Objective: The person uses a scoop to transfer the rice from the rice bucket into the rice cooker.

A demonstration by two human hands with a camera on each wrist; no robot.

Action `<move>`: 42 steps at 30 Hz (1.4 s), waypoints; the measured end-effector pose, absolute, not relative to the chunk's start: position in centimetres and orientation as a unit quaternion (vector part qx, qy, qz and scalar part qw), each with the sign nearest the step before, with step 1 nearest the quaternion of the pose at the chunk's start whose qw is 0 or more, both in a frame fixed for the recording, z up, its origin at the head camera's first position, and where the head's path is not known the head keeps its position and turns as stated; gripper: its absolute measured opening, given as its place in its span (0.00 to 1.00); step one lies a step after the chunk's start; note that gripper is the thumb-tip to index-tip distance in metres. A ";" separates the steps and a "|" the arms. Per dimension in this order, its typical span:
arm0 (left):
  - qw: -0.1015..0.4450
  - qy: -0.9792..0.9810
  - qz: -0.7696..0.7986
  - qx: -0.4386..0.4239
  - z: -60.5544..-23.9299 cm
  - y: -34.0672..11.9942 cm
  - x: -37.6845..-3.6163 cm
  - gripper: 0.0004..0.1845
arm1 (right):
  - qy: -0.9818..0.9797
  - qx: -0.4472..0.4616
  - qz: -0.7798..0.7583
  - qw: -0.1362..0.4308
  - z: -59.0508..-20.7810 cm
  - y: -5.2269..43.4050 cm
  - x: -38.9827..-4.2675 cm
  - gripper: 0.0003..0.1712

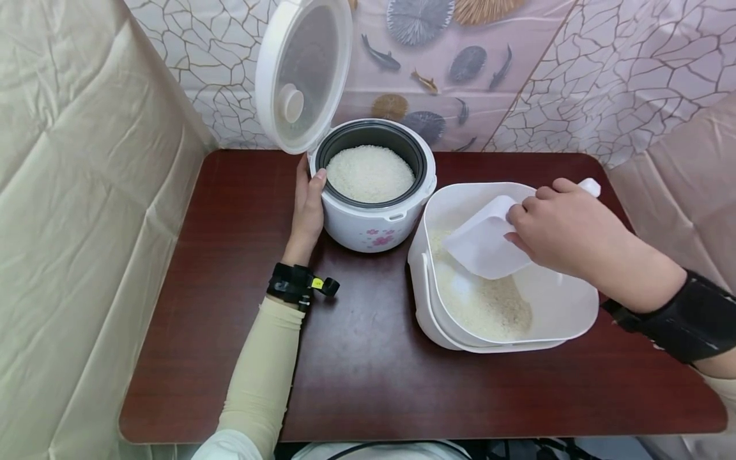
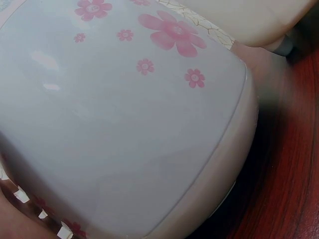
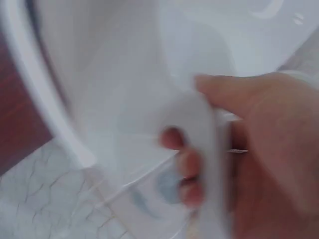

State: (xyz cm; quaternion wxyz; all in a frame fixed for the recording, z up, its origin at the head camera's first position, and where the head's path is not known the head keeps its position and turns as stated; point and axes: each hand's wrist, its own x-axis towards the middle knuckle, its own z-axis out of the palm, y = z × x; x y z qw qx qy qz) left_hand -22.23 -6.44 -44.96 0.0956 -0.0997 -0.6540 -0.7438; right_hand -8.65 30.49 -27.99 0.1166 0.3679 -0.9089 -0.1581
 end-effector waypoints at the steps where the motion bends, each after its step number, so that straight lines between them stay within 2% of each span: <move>1: 0.095 -0.655 -0.743 -0.100 -44.9 -6.5 -22.2 0.49 | -0.913 0.360 -0.162 0.101 -27.7 30.4 -8.5 0.20; 7: 0.103 -0.650 -0.745 -0.108 -44.9 -6.6 -22.1 0.49 | -0.930 0.323 -0.173 0.036 -26.5 29.1 -8.8 0.19; 12: 0.098 -0.651 -0.746 -0.104 -44.9 -6.3 -21.9 0.49 | -0.932 0.315 -0.180 0.007 -27.6 27.8 -9.7 0.17; 17: 0.090 -0.658 -0.741 -0.104 -44.7 -5.8 -21.8 0.50 | -0.932 0.311 -0.187 0.006 -29.6 27.4 -9.9 0.18; 23: 0.105 -0.656 -0.739 -0.109 -44.4 -5.9 -22.1 0.50 | -0.925 0.329 -0.184 0.055 -31.0 27.2 -10.3 0.22; 24: 0.106 -0.655 -0.740 -0.109 -44.3 -6.0 -22.1 0.50 | -0.927 0.330 -0.174 0.050 -31.1 27.2 -10.4 0.22; 26: 0.104 -0.654 -0.742 -0.107 -44.4 -6.1 -22.2 0.50 | -0.930 0.333 -0.153 0.022 -31.6 27.0 -10.7 0.21; 30: 0.095 -0.660 -0.739 -0.099 -44.7 -6.0 -22.2 0.50 | -0.933 0.333 -0.117 -0.069 -32.8 27.0 -11.4 0.16; 35: 0.106 -0.662 -0.735 -0.104 -44.7 -6.2 -22.0 0.49 | -0.930 0.337 -0.076 -0.123 -33.5 27.6 -12.1 0.12; 42: 0.107 -0.655 -0.741 -0.107 -44.7 -6.3 -21.9 0.49 | -0.915 0.310 0.032 -0.258 -33.6 27.8 -13.0 0.15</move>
